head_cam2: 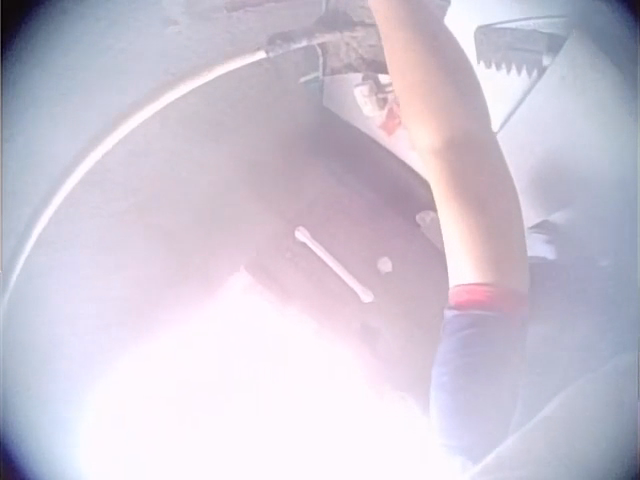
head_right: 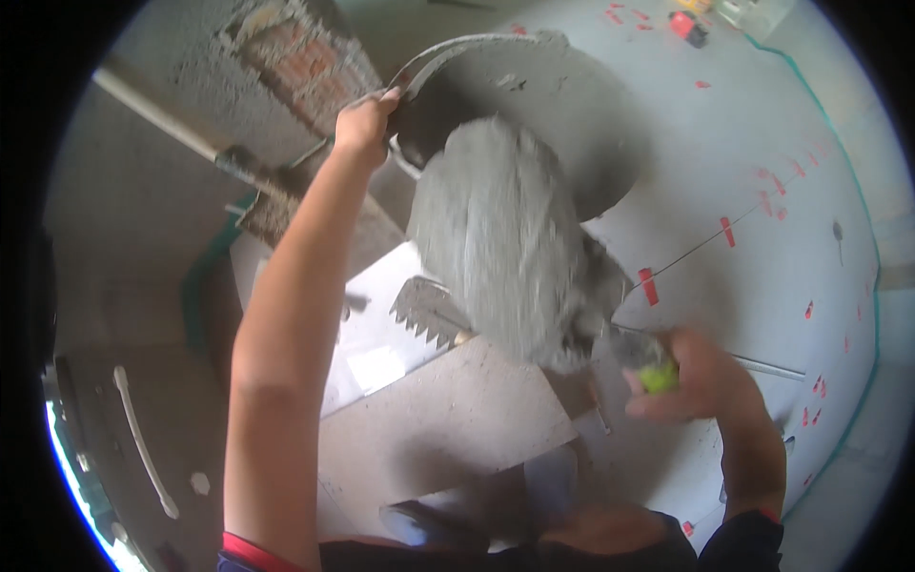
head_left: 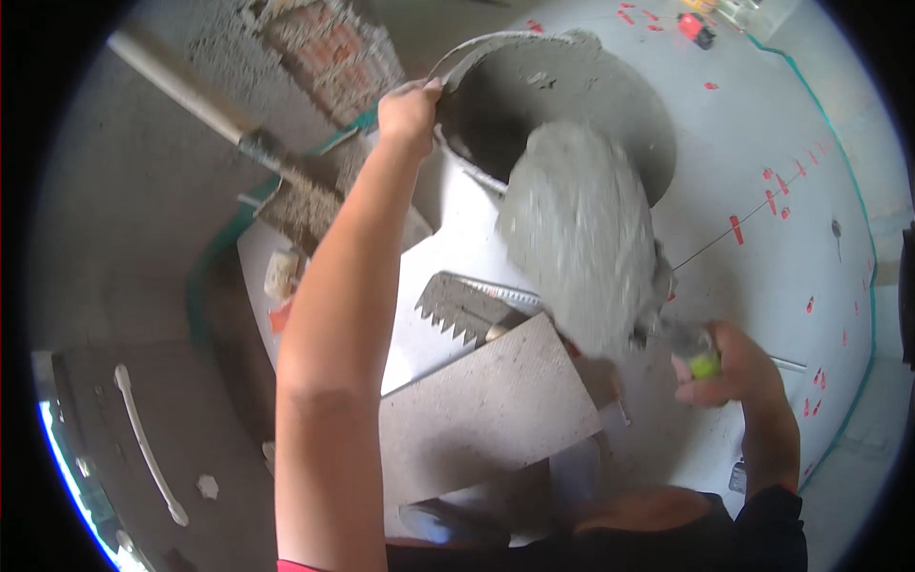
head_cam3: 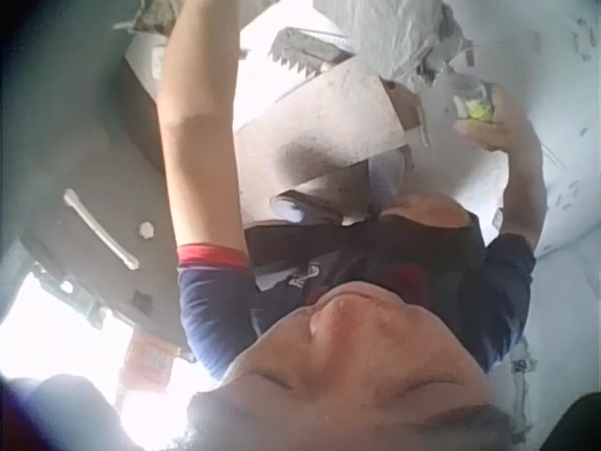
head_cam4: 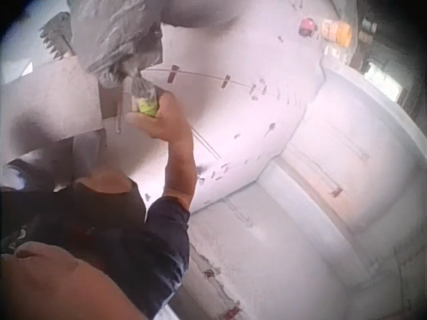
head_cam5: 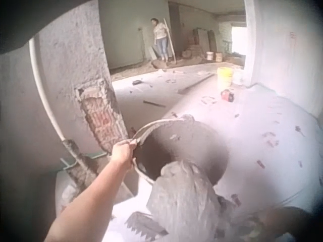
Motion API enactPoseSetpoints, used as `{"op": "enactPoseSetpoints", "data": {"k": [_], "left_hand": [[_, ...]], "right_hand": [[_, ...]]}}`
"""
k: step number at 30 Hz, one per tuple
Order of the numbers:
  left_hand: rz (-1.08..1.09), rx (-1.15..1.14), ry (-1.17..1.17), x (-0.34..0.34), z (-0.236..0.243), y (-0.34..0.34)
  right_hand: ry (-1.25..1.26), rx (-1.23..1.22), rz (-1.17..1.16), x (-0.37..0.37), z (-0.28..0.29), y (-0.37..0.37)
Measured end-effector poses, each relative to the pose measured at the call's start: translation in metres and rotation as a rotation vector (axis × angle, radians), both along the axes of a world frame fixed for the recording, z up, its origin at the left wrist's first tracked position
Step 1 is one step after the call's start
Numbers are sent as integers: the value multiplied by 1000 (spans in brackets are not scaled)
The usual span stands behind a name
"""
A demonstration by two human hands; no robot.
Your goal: The person applies mortar to the back of a tile using a trowel, places the tile onto the floor, and taps it into position using a rubber mallet.
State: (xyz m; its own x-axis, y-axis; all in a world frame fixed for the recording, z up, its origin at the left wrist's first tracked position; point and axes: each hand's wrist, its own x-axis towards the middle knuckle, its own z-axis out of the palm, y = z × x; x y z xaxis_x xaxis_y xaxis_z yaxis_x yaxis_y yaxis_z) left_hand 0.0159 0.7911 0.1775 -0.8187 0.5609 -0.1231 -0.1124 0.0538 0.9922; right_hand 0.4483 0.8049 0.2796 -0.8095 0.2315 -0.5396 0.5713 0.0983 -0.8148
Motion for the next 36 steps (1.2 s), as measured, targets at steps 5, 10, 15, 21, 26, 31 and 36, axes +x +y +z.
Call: {"op": "enactPoseSetpoints", "data": {"k": [5,10,15,21,26,31,36], "left_hand": [[-334,-184,20,-8,25,-63],[-538,-426,547,12,28,-242],[-388,-902,191,70,-27,-468],[141,-1282,334,153,-128,-633],[480,-697,-494,182,-162,-648],[573,-724,-432,179,-159,-630],[593,-695,-506,179,-162,-632]], "right_hand": [[7,19,420,12,-33,-53],[103,484,746,5,-77,-113],[249,865,783,-2,-117,-149],[179,944,719,5,-117,-156],[81,925,767,-8,-120,-163],[77,918,764,-18,-116,-171],[200,974,888,-17,-113,-179]]}}
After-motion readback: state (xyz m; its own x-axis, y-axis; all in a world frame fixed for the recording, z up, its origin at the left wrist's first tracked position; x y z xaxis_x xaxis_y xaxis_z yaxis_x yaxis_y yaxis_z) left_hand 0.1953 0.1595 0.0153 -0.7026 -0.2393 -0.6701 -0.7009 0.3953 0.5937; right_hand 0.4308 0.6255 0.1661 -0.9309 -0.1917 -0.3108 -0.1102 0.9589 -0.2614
